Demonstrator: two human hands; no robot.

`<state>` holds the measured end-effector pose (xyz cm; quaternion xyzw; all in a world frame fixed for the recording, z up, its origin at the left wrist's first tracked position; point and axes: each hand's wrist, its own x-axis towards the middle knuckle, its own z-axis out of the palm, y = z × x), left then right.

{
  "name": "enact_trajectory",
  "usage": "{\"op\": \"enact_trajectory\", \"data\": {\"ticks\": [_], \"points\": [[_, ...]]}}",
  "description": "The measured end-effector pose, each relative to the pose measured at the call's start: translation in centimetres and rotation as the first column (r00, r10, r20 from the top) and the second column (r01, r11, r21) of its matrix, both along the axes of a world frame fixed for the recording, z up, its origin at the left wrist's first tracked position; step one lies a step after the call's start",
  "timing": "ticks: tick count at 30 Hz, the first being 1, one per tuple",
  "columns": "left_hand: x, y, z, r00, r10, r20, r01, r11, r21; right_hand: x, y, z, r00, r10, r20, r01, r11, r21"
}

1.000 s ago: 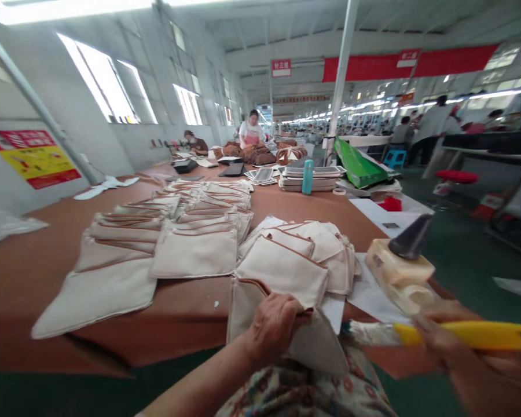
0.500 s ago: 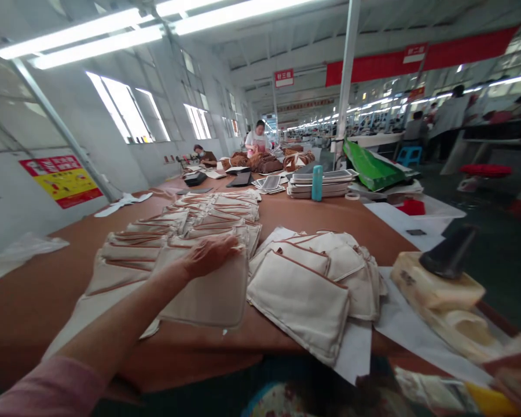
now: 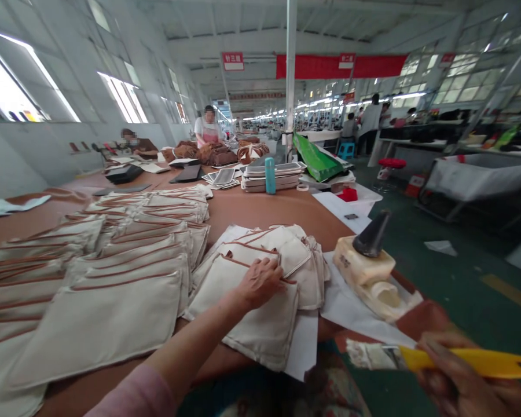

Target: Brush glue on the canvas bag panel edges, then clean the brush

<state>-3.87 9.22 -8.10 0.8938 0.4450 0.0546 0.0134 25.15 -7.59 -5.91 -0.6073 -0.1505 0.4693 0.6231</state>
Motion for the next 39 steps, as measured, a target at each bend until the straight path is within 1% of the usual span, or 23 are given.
{"op": "enact_trajectory", "data": {"ticks": [2,5,8,10,12,14,15,17,18,20,22,24,26,28,29,31,33,35,36,37,39], "points": [[0.1,0.1,0.1,1.000,0.019,0.005,-0.019,0.999,-0.042,0.1,-0.2,-0.1,1.000,0.025,-0.010,-0.025,1.000,0.010],[-0.2,-0.3,0.9,0.999,0.041,0.021,-0.038,0.991,-0.129,-0.4,-0.2,0.4,0.998,0.062,0.002,-0.062,0.996,0.069],[-0.3,-1.2,2.5,0.998,0.031,0.061,-0.017,0.977,-0.213,-1.3,0.0,1.6,1.000,0.021,0.019,-0.024,0.986,0.166],[-0.2,-2.5,4.0,0.991,0.008,0.134,0.031,0.958,-0.285,-1.9,0.1,2.6,0.999,-0.027,0.020,0.021,0.970,0.240],[-0.1,-4.1,5.5,0.956,0.009,0.294,0.117,0.904,-0.411,-2.4,0.3,3.6,0.999,-0.034,0.023,0.025,0.950,0.310],[0.0,-5.8,6.7,0.878,0.068,0.473,0.227,0.811,-0.539,-2.8,0.3,4.4,0.999,0.005,0.042,-0.020,0.926,0.376],[0.1,-6.7,7.1,0.837,0.110,0.537,0.274,0.763,-0.585,-3.1,0.2,4.7,0.998,0.037,0.060,-0.058,0.912,0.407],[0.2,-8.1,7.7,0.778,0.182,0.601,0.331,0.695,-0.638,-3.7,0.2,5.1,0.989,0.102,0.106,-0.139,0.880,0.454],[0.3,-8.7,7.9,0.760,0.208,0.616,0.346,0.672,-0.654,-4.1,0.2,5.2,0.983,0.132,0.131,-0.178,0.868,0.463],[0.4,-9.7,8.3,0.738,0.227,0.635,0.368,0.653,-0.662,-4.7,0.3,5.5,0.964,0.190,0.187,-0.257,0.850,0.459],[0.4,-10.5,8.6,0.730,0.219,0.647,0.390,0.645,-0.658,-5.1,0.7,5.8,0.938,0.210,0.277,-0.318,0.842,0.436],[0.4,-11.2,8.9,0.716,0.229,0.659,0.414,0.622,-0.665,-5.1,1.1,6.1,0.903,0.172,0.393,-0.343,0.840,0.420],[0.3,-11.8,9.1,0.701,0.254,0.666,0.423,0.604,-0.675,-4.9,1.2,6.5,0.889,0.112,0.445,-0.324,0.840,0.436],[0.2,-12.3,9.2,0.698,0.257,0.668,0.418,0.611,-0.672,-4.5,1.1,6.7,0.913,0.092,0.398,-0.289,0.834,0.470],[0.2,-12.5,9.2,0.704,0.245,0.666,0.414,0.620,-0.666,-4.5,0.9,6.7,0.926,0.102,0.364,-0.281,0.830,0.482],[0.3,-12.9,9.2,0.725,0.207,0.657,0.404,0.644,-0.650,-4.6,0.5,6.7,0.924,0.152,0.350,-0.315,0.821,0.476],[0.4,-13.2,9.2,0.744,0.171,0.646,0.396,0.667,-0.632,-4.9,0.2,6.7,0.889,0.184,0.419,-0.378,0.812,0.445],[0.4,-13.6,9.4,0.762,0.139,0.633,0.390,0.682,-0.619,-4.9,0.2,6.7,0.856,0.154,0.494,-0.394,0.813,0.429],[0.4,-13.8,9.5,0.774,0.118,0.623,0.380,0.700,-0.605,-4.8,0.2,6.7,0.852,0.125,0.508,-0.379,0.817,0.435],[0.4,-14.1,9.7,0.790,0.090,0.606,0.362,0.730,-0.580,-4.6,0.3,6.8,0.862,0.103,0.497,-0.356,0.820,0.448],[0.2,-14.7,9.8,0.833,0.006,0.553,0.310,0.823,-0.476,-4.0,0.2,6.8,0.898,0.088,0.430,-0.308,0.825,0.474]]}}
